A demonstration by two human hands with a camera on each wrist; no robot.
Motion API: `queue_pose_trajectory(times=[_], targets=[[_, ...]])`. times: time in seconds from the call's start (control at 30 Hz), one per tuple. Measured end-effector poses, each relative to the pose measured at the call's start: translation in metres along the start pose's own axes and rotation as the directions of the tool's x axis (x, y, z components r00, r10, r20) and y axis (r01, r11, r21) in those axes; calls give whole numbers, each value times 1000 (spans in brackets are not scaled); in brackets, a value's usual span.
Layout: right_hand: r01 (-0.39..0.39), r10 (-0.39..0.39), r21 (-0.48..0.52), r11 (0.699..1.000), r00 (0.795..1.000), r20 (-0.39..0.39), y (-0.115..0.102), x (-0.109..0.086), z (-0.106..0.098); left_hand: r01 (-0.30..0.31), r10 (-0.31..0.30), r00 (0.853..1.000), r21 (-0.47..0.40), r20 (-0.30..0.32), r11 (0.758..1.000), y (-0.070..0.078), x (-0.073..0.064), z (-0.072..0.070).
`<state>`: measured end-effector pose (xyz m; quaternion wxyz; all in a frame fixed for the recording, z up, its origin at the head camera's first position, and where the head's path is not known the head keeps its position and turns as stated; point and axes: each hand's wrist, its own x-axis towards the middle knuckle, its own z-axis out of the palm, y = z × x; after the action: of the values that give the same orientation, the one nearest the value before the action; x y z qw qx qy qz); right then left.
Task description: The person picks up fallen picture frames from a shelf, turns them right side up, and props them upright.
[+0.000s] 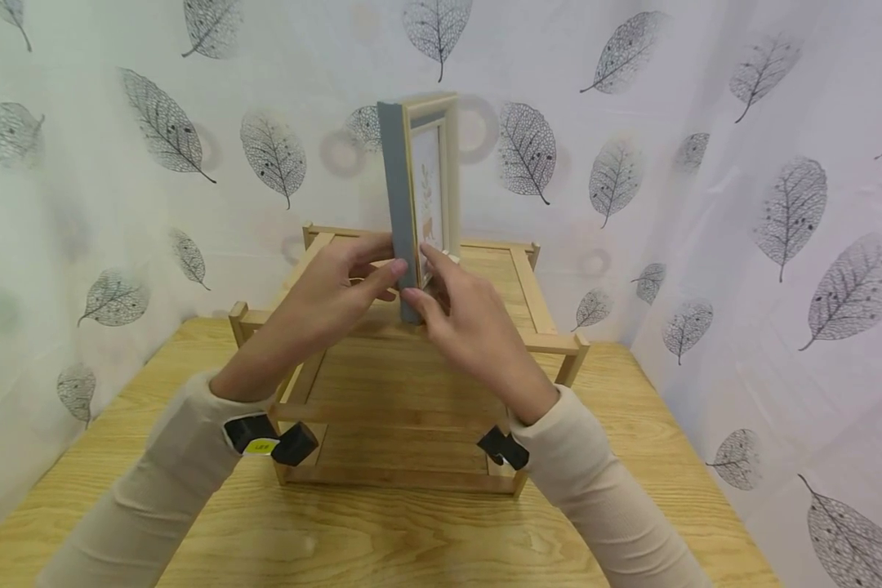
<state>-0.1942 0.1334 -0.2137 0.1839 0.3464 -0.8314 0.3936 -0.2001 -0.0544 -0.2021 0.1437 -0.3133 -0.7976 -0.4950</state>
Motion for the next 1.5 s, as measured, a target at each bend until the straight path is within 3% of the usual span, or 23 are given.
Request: queue_pose_trajectory(times=[0.33,0.6,0.9,1.13,1.5], targets=[[1,-1,-29,1000,1000,21,-1,0,-2,26,-26,1000,-3,-9,1000,2,-1,1],[-1,2,-55,998,1000,29,0,0,-4,36,-37,999,-104,-11,994,2,-2,3],[-10,13,-95,995,999,36,1,1,-7,24,-23,1000,-104,4,994,3,-1,4],[-27,31,-70,997,998,59,3,0,-9,66,-66,998,-25,10,998,3,0,4],[-35,38,-44,998,996,82,6,1,-12,84,-86,996,55,33,995,5,3,6]])
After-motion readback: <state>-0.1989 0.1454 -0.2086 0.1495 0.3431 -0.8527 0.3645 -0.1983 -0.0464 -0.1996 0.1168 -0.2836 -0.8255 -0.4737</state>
